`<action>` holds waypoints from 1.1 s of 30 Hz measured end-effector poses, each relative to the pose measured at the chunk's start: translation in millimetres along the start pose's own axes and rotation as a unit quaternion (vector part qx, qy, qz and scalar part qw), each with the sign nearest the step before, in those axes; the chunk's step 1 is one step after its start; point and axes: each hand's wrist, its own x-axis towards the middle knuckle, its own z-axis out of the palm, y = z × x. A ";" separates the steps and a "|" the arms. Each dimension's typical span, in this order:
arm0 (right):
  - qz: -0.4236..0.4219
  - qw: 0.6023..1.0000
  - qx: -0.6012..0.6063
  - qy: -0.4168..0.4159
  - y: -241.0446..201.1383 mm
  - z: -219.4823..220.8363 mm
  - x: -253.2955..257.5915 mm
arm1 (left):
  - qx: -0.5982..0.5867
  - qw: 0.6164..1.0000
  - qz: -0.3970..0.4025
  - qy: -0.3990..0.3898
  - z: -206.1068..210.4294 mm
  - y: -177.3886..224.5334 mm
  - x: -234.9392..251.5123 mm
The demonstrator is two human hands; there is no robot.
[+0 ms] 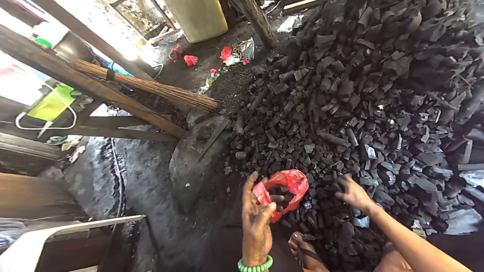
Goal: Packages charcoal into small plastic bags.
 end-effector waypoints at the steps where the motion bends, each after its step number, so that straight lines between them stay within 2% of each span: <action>1: 0.017 0.990 0.137 0.023 -1.1 -8.7 0.1 | -0.004 1.000 -0.012 -0.019 4.8 -2.5 -1.1; 3: 0.022 0.923 0.383 0.013 -15.5 -27.9 -9.1 | -0.021 0.997 -0.034 -0.061 12.7 -6.7 -4.4; 4: -0.011 0.880 0.475 -0.023 -25.5 -36.6 -16.4 | -0.030 0.995 -0.043 -0.083 14.9 -8.2 -5.1; 6: -0.121 0.809 0.558 -0.141 -51.7 -47.1 -29.3 | -0.049 0.990 -0.056 -0.117 15.7 -10.7 -5.1; 7: -0.183 0.806 0.528 -0.195 -66.9 -47.7 -33.8 | -0.058 0.989 -0.062 -0.122 15.5 -12.2 -4.3; 8: -0.224 0.834 0.455 -0.215 -82.7 -44.7 -37.3 | -0.065 0.988 -0.068 -0.124 15.7 -13.8 -3.0; 10: -0.259 0.935 0.157 -0.187 -112.5 -30.1 -39.2 | -0.072 0.987 -0.080 -0.123 17.5 -18.1 -0.4; 11: -0.253 0.951 -0.027 -0.175 -123.9 -16.1 -37.7 | -0.076 0.986 -0.085 -0.122 19.1 -20.1 0.1; 12: -0.225 0.941 -0.171 -0.185 -130.1 0.2 -35.8 | -0.080 0.986 -0.087 -0.118 21.1 -22.2 0.1; 13: -0.199 0.929 -0.231 -0.211 -132.4 11.8 -34.6 | -0.084 0.986 -0.088 -0.112 22.6 -23.5 0.3; 15: -0.221 0.923 -0.222 -0.222 -132.2 10.7 -33.6 | -0.085 0.989 -0.078 -0.094 21.1 -22.0 2.6; 17: -0.290 0.947 -0.033 -0.132 -126.4 -7.6 -35.7 | -0.077 0.993 -0.049 -0.075 13.0 -17.5 4.2; 19: -0.247 0.947 0.202 -0.042 -113.3 -22.1 -29.7 | -0.067 0.996 -0.021 -0.048 7.1 -9.7 6.5; 20: -0.204 0.943 0.264 0.002 -100.3 -23.8 -21.6 | -0.063 0.997 -0.007 -0.039 5.3 -5.7 7.9; 21: -0.167 0.956 0.238 0.030 -81.8 -22.9 -11.9 | -0.060 0.998 0.005 -0.034 4.2 -2.4 9.1; 22: -0.134 0.982 0.134 0.023 -59.4 -18.0 -3.6 | -0.053 0.998 0.015 -0.030 3.5 -0.5 9.8; 23: -0.097 0.995 -0.014 -0.027 -39.1 -8.2 0.1 | -0.041 0.998 0.022 -0.030 2.6 0.2 9.8; 24: -0.059 0.983 -0.150 -0.093 -25.8 6.3 -2.1 | -0.026 0.999 0.028 -0.032 1.2 -0.1 9.7; 26: -0.010 0.947 -0.279 -0.156 -13.1 42.1 -15.3 | -0.001 0.999 0.038 -0.034 -3.2 -1.5 10.1; 29: -0.009 0.936 -0.310 -0.165 -14.4 75.7 -33.0 | 0.015 0.998 0.054 -0.010 -12.5 -0.1 12.9; 33: -0.027 0.925 -0.315 -0.212 -17.5 61.8 -21.4 | 0.012 0.998 0.052 0.036 -23.3 3.4 19.7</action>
